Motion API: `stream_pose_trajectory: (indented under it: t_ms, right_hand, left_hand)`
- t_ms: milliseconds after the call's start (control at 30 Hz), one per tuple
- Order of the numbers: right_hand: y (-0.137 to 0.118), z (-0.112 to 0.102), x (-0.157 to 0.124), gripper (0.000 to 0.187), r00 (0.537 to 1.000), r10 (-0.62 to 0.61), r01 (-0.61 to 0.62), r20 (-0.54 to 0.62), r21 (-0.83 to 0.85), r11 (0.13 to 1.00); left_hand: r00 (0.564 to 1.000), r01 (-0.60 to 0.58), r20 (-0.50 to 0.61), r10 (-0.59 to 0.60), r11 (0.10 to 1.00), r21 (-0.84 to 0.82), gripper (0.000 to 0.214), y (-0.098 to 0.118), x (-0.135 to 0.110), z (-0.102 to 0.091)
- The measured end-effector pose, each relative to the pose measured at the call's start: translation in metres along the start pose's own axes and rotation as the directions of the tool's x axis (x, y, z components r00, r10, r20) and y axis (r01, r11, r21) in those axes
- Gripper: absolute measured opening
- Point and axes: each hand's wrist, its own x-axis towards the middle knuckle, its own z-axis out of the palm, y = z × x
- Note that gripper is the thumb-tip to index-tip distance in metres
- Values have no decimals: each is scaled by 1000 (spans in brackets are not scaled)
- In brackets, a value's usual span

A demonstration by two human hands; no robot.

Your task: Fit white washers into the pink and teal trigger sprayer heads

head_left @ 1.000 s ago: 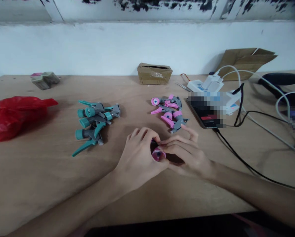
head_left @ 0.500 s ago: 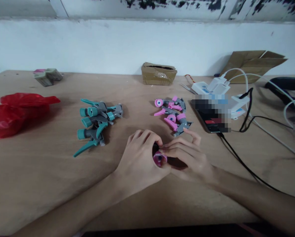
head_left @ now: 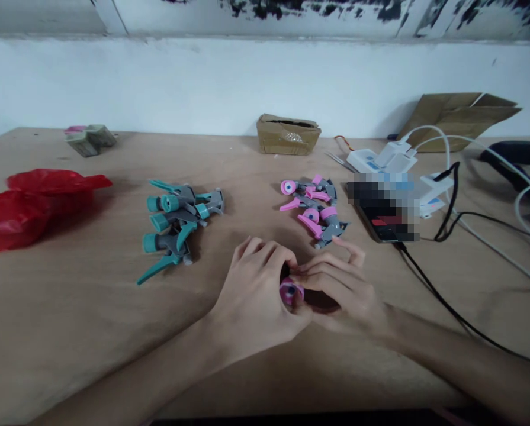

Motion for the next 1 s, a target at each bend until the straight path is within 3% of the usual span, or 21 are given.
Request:
stream_pose_trajectory:
  t_ms: [333, 600, 833, 1000]
  right_hand:
    - [-1, 0, -3, 10, 1000, 7, -7, 11, -12, 1000]
    - [-2, 3, -1, 11, 999, 35, -35, 28, -7, 999]
    - [-2, 4, 3, 9, 998, 67, -67, 12, 10, 998]
    - [-2, 2, 4, 10, 996, 91, -91, 3, 16, 996]
  left_hand:
    - [999, -36, -5, 36, 999, 10, 25, 1, -4, 0]
    - [998, 18, -56, -13, 997, 77, 18, 7, -5, 3]
    - [983, -54, -175, 58, 998, 24, 24, 6, -11, 8]
    - [978, -99, -184, 97, 995, 2, 19, 2, -10, 10]
